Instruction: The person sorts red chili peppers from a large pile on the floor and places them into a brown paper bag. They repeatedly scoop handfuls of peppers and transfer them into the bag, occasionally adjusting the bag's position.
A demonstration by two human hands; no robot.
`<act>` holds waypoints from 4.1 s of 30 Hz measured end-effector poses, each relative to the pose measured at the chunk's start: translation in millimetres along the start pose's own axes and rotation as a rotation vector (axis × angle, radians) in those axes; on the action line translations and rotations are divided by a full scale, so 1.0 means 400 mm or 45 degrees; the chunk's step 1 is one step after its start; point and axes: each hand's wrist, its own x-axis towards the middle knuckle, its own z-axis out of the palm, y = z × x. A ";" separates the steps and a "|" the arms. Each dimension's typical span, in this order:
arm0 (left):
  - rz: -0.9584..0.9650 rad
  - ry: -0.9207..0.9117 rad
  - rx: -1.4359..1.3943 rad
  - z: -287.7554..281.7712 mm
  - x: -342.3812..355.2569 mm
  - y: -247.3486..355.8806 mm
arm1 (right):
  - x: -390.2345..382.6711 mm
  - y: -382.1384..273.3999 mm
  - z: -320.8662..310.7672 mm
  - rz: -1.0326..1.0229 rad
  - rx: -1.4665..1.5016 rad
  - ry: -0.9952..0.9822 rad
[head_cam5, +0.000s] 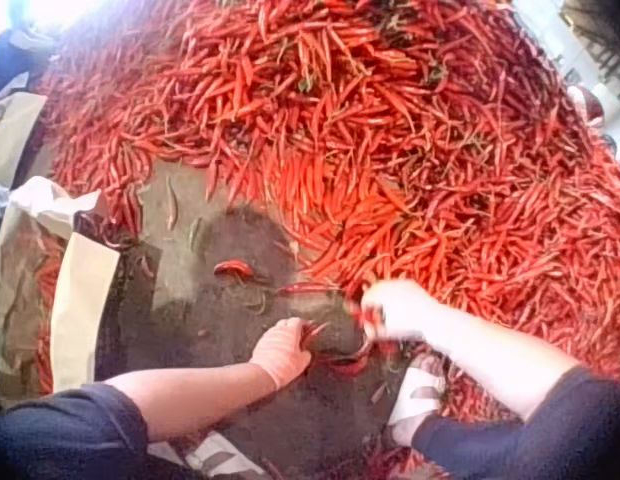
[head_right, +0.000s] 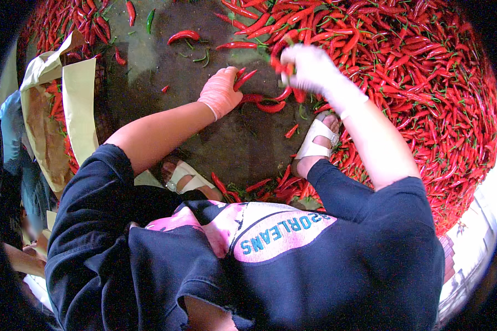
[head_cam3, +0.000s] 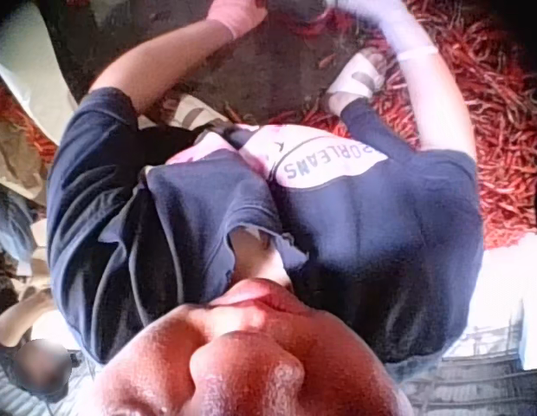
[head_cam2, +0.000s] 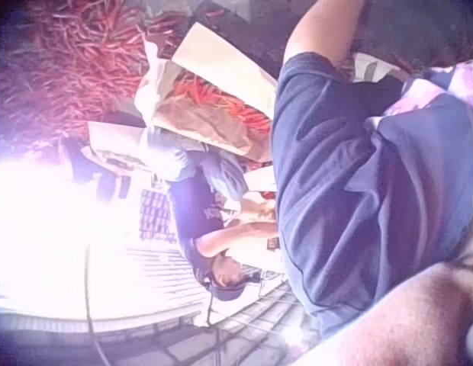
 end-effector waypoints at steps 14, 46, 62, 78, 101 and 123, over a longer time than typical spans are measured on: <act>0.228 -0.599 0.794 -0.108 0.061 0.060 | -0.076 -0.023 0.308 -0.116 -0.686 -0.136; -0.520 1.197 0.220 -0.819 -0.655 -0.762 | 0.552 -0.910 -0.090 -0.180 1.885 -0.416; -0.771 0.177 1.080 -0.762 -0.480 -0.889 | 0.018 0.274 0.001 0.221 -0.342 0.607; 0.252 -0.106 0.730 -0.568 -0.076 0.006 | 0.157 -0.040 0.119 -0.143 -0.458 0.050; -0.545 -0.522 -0.333 -0.388 0.113 -0.192 | 0.246 -0.116 0.168 0.568 0.394 0.616; 0.130 -0.120 0.592 -0.301 0.053 -0.229 | 0.146 -0.156 0.204 -0.008 0.538 0.763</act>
